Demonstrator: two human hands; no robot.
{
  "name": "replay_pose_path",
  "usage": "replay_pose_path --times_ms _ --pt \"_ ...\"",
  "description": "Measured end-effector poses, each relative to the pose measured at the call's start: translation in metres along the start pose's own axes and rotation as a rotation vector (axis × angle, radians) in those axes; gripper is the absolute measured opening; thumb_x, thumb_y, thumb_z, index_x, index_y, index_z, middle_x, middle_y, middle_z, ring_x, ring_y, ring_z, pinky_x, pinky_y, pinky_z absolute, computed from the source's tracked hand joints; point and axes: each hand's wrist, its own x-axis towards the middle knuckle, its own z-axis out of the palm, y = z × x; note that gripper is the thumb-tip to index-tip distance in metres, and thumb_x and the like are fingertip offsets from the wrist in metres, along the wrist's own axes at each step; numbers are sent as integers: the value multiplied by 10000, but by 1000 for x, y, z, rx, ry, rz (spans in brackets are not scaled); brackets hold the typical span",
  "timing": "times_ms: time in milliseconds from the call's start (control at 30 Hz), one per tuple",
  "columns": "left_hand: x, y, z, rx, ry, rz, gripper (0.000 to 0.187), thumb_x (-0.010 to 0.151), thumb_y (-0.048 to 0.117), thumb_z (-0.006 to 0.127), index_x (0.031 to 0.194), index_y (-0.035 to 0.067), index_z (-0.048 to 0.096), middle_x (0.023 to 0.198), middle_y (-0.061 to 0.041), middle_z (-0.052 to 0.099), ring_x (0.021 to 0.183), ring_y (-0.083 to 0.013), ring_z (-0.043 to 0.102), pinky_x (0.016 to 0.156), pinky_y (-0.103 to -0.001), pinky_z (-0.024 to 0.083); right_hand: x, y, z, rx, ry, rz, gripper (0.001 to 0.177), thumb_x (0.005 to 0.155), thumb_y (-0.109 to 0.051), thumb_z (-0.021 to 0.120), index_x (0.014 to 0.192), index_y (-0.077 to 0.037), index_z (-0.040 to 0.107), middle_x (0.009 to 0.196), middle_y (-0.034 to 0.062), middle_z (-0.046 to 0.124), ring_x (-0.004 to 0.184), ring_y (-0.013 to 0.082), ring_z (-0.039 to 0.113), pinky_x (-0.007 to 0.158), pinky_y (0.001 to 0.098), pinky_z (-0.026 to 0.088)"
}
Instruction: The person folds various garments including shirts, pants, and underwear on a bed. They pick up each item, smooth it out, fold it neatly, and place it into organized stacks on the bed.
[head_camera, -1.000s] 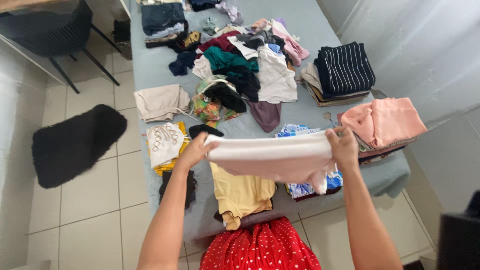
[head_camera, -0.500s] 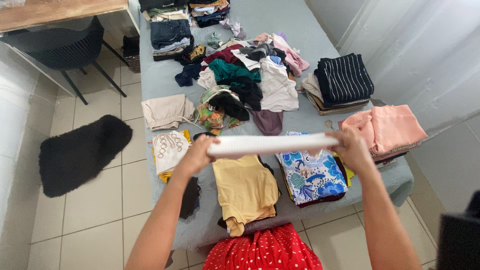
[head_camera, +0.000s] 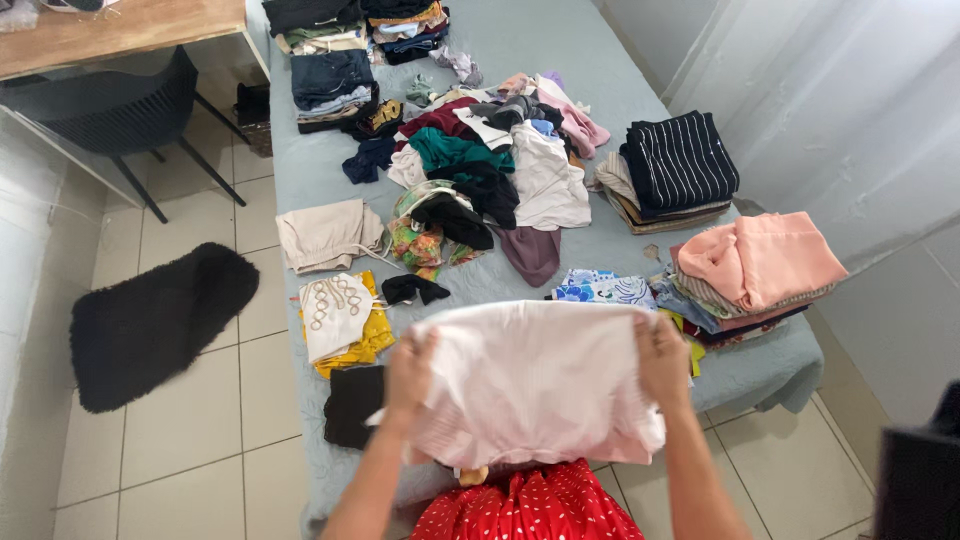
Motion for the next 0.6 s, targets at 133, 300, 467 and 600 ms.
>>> replay_pose_path --times_ms 133,300,467,600 --pt "-55 38 57 -167 -243 -117 346 980 369 603 1067 45 686 590 -35 620 462 -123 557 442 -337 460 -44 -46 30 -38 -237 -72 258 1068 -330 538 1065 -96 647 797 189 677 654 355 663 567 451 518" --pt "-82 82 88 -328 -335 93 343 1054 328 555 1135 1 618 845 -87 751 782 -162 761 688 -319 579 -79 -98 20 158 -532 -193 369 947 -249 606 1275 -87 553 947 176 732 893 375 717 725 439 557" --pt "-84 96 65 -177 -433 32 274 995 295 623 1108 46 646 958 -107 759 911 -213 752 818 -345 568 -71 -105 -5 96 -628 -201 438 794 -60 735 1216 -87 620 955 150 702 923 315 702 781 374 542" --pt "-53 85 42 -5 -257 705 354 810 231 808 1065 62 631 1103 -172 664 1123 -341 618 993 -414 458 -68 -92 -11 205 -615 -233 471 709 90 571 1127 -73 716 916 107 704 879 242 714 780 325 550"
